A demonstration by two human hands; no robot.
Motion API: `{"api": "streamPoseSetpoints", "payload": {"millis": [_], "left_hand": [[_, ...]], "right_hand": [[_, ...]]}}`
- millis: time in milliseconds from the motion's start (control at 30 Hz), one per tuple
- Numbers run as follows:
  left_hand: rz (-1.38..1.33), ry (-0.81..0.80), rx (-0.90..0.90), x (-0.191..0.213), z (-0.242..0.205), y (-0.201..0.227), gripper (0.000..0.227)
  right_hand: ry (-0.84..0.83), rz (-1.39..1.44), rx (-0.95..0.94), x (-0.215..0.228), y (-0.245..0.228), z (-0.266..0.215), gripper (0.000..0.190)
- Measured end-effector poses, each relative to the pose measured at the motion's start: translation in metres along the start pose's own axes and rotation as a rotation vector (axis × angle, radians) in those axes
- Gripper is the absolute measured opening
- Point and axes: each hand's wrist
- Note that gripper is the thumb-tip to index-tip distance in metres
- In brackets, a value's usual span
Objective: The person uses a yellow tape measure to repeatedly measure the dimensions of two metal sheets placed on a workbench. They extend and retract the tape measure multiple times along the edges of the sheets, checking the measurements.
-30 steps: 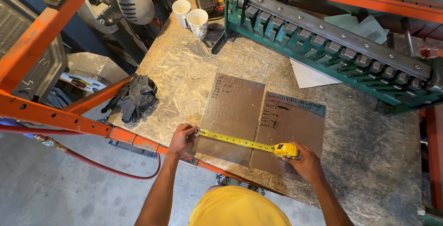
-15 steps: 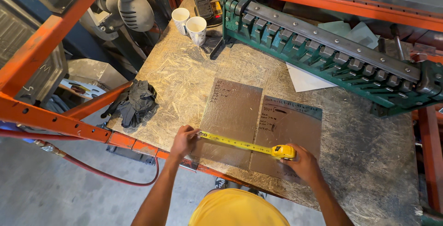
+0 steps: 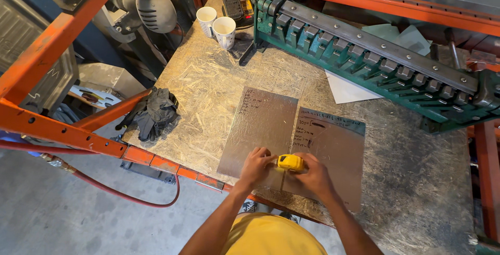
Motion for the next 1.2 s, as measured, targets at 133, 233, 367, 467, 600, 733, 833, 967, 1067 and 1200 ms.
{"api": "streamPoseSetpoints", "payload": {"millis": [133, 233, 367, 467, 600, 733, 833, 967, 1067, 1200], "left_hand": [[-0.068, -0.029, 0.042, 0.013, -0.005, 0.006, 0.028], [-0.069, -0.103, 0.060, 0.012, -0.012, 0.001, 0.023], [-0.083, -0.150, 0.071, 0.011, -0.014, -0.003, 0.022], [-0.090, -0.137, 0.096, 0.021, -0.003, -0.023, 0.025], [-0.085, -0.092, 0.141, 0.047, 0.027, -0.066, 0.027], [-0.034, -0.040, 0.175, 0.082, 0.054, -0.113, 0.032], [0.073, -0.009, 0.184, 0.098, 0.073, -0.146, 0.030], [0.149, 0.013, 0.238, 0.099, 0.092, -0.187, 0.023], [0.147, 0.004, 0.320, 0.089, 0.100, -0.211, 0.018], [0.076, 0.019, 0.375, 0.091, 0.100, -0.218, 0.017]], "right_hand": [[0.004, 0.013, -0.024, -0.004, 0.005, -0.001, 0.067], [-0.021, 0.055, -0.064, -0.010, -0.001, -0.005, 0.064], [-0.044, 0.051, -0.072, -0.009, -0.005, -0.003, 0.064], [-0.061, 0.052, -0.036, -0.005, -0.010, 0.011, 0.064], [-0.034, 0.027, -0.060, 0.014, -0.011, 0.039, 0.061], [0.031, -0.030, -0.078, 0.042, -0.004, 0.059, 0.064], [0.059, -0.007, -0.088, 0.062, -0.007, 0.067, 0.062], [0.109, -0.086, -0.174, 0.085, -0.009, 0.075, 0.064], [0.118, -0.180, -0.291, 0.096, 0.006, 0.080, 0.066], [0.109, -0.339, -0.430, 0.107, 0.058, 0.093, 0.069]]}}
Point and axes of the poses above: each hand's wrist, its own z-axis towards the middle knuckle, its own x-axis out of the back of the hand, y = z × x, and after that the axes turned 10 degrees about -y, right-handed
